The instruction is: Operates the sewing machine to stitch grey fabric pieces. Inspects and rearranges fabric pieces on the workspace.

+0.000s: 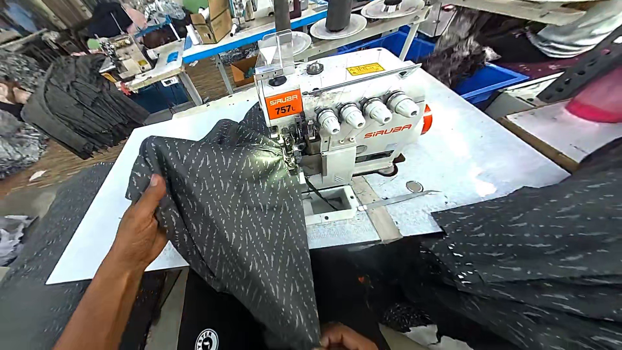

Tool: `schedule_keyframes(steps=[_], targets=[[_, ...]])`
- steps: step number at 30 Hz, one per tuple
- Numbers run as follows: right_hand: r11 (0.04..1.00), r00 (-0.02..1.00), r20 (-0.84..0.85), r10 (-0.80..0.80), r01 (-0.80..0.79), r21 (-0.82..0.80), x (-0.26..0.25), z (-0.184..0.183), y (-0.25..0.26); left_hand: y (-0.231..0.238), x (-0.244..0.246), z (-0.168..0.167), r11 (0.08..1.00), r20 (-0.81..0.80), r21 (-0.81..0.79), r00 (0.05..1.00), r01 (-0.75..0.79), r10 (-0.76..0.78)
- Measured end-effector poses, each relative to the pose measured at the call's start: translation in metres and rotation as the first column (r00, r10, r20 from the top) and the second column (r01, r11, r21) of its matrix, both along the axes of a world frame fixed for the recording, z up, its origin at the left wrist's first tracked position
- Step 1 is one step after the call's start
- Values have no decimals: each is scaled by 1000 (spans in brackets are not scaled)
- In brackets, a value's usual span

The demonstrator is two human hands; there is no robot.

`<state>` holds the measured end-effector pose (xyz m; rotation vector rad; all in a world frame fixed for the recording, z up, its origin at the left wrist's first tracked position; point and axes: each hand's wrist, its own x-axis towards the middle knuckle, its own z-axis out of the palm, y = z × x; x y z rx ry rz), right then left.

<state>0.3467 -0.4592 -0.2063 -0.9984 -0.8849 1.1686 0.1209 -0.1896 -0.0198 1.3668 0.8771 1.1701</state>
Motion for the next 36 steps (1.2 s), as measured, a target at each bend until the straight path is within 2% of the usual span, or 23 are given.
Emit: schedule_keyframes(steps=[3,7,11,14,16,21,23,26,28,33,36], targets=[[994,994,56,-97,100,-51,-10,-7,8,-2,-4,-11,991,52,-120,996,-64,71],[979,967,161,-197,203,-22,-19,-21,32,-1,-24,-22,971,131,-237,989,-39,72],[973,963,147,-226,231,-19,-24,-37,54,13,-52,-32,966,273,-256,962,50,23],[967,959,122,-255,250,56,-32,-30,49,24,-62,-39,967,313,-247,950,68,13],[966,961,125,-248,236,105,-34,-25,44,27,-66,-41,964,310,-252,951,80,2],[973,946,251,-204,224,-54,-25,-21,77,35,-65,-53,959,289,-262,957,110,-31],[980,957,218,-192,199,-7,-23,-9,75,34,-70,-49,960,299,-259,954,107,-26],[991,985,149,-87,71,110,-23,11,52,38,-82,-39,969,254,-237,967,71,-9],[996,985,148,-86,80,49,-27,3,46,41,-85,-40,971,216,-231,976,63,-12],[957,970,133,-202,225,-184,-24,-21,65,51,-67,-46,976,207,-211,978,51,-6],[944,973,136,-184,214,-251,-15,-25,71,50,-62,-44,978,198,-205,980,48,-7]])
